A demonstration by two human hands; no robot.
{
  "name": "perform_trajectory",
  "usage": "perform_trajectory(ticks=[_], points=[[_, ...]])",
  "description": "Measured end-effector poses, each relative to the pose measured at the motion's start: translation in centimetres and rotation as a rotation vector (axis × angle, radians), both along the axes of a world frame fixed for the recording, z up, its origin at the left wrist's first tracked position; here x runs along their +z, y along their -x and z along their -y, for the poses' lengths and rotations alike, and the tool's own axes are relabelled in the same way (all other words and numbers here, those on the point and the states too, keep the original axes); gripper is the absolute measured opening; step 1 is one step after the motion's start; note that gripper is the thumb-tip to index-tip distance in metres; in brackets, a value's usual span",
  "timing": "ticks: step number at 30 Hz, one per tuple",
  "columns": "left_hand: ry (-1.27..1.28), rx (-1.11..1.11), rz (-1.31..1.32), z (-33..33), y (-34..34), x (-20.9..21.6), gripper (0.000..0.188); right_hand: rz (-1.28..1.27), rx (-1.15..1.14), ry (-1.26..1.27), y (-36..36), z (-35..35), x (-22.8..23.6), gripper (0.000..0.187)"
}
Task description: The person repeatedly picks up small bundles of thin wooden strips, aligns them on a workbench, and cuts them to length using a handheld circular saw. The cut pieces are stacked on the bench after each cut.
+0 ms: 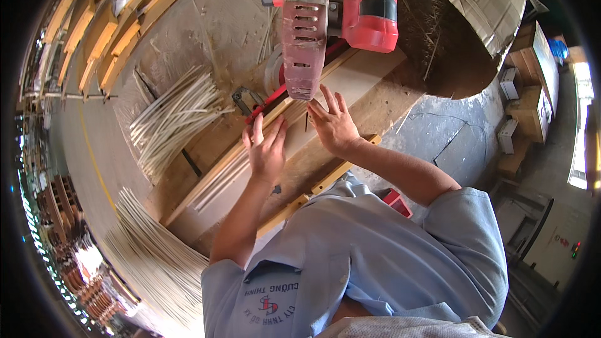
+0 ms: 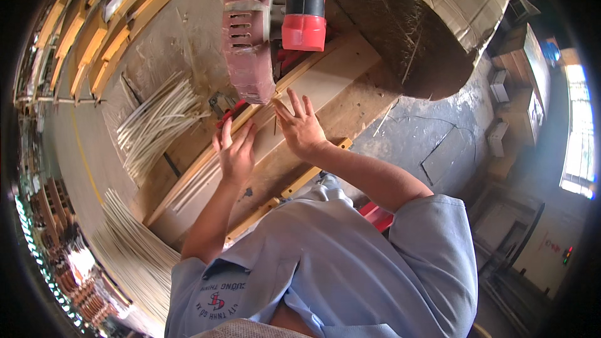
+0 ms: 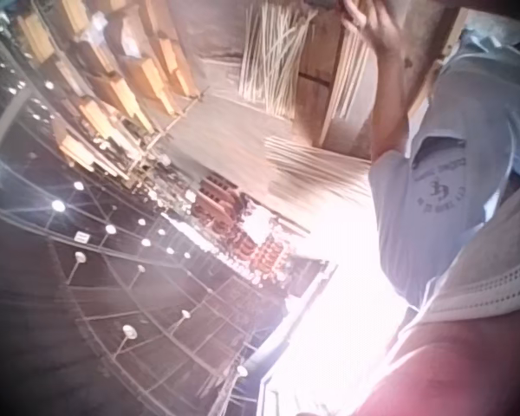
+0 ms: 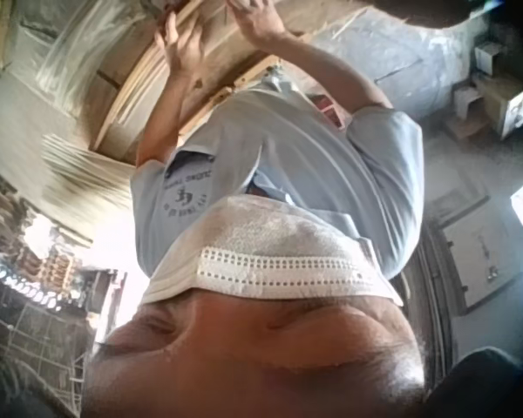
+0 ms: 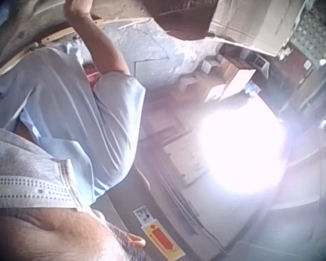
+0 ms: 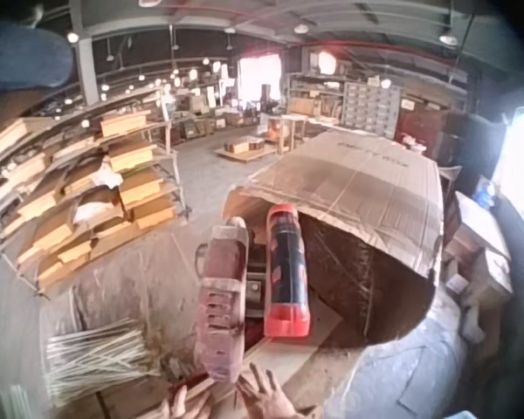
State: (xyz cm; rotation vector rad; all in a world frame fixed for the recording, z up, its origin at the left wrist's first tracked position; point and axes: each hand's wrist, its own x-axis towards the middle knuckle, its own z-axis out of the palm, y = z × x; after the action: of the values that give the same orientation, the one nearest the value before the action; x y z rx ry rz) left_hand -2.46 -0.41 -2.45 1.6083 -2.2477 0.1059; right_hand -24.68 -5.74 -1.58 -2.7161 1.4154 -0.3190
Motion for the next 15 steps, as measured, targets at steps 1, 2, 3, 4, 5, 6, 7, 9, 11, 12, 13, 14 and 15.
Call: perform_trajectory(ticks=[1, 2, 3, 4, 5, 6, 7, 9, 11, 12, 13, 14, 15], points=[[-0.002, -0.001, -0.006, -0.2, 0.0, 0.0, 0.037, -0.006, -0.006, -0.008, -0.1, -0.1, 0.0, 0.047], [-0.005, -0.012, -0.006, -0.2, -0.1, 0.0, 0.036, -0.011, -0.012, -0.016, -0.2, -0.2, 0.0, 0.047], [-0.013, -0.020, -0.013, -0.3, 0.0, -0.1, 0.036, -0.024, -0.014, -0.029, -0.3, -0.4, 0.4, 0.047], [-0.014, -0.024, -0.004, -0.1, 0.0, -0.2, 0.036, -0.071, -0.031, -0.107, -0.4, -0.1, 0.6, 0.048], [0.000, -0.033, -0.020, 0.1, -0.2, -0.2, 0.036, -0.084, -0.045, -0.131, -0.8, 0.1, 0.9, 0.048], [0.012, -0.036, -0.043, 0.2, -0.1, -0.4, 0.036, -0.104, -0.054, -0.157, -0.9, 0.3, 1.1, 0.048], [0.024, -0.037, -0.066, 0.1, -0.1, -0.6, 0.035, -0.123, -0.062, -0.183, -1.1, 0.3, 1.3, 0.049], [0.011, -0.044, -0.067, -0.1, -0.2, -0.6, 0.036, -0.182, -0.103, -0.235, -1.4, 0.1, 1.8, 0.048], [-0.012, -0.057, -0.061, -0.2, -0.4, -0.4, 0.038, -0.185, -0.136, -0.256, -1.5, 0.0, 2.1, 0.048], [-0.029, -0.067, -0.053, -0.5, -0.5, -0.3, 0.039, -0.159, -0.147, -0.250, -1.5, -0.4, 2.1, 0.048], [-0.046, -0.077, -0.045, -0.7, -0.6, -0.1, 0.041, -0.132, -0.158, -0.244, -1.5, -0.7, 2.1, 0.048], [-0.060, -0.076, -0.047, -0.9, -0.7, -0.1, 0.042, -0.147, -0.159, -0.260, -1.5, -0.9, 2.0, 0.048], [-0.064, -0.072, -0.048, -0.7, -0.9, 0.0, 0.042, -0.161, -0.158, -0.265, -1.8, -0.7, 2.2, 0.049]])
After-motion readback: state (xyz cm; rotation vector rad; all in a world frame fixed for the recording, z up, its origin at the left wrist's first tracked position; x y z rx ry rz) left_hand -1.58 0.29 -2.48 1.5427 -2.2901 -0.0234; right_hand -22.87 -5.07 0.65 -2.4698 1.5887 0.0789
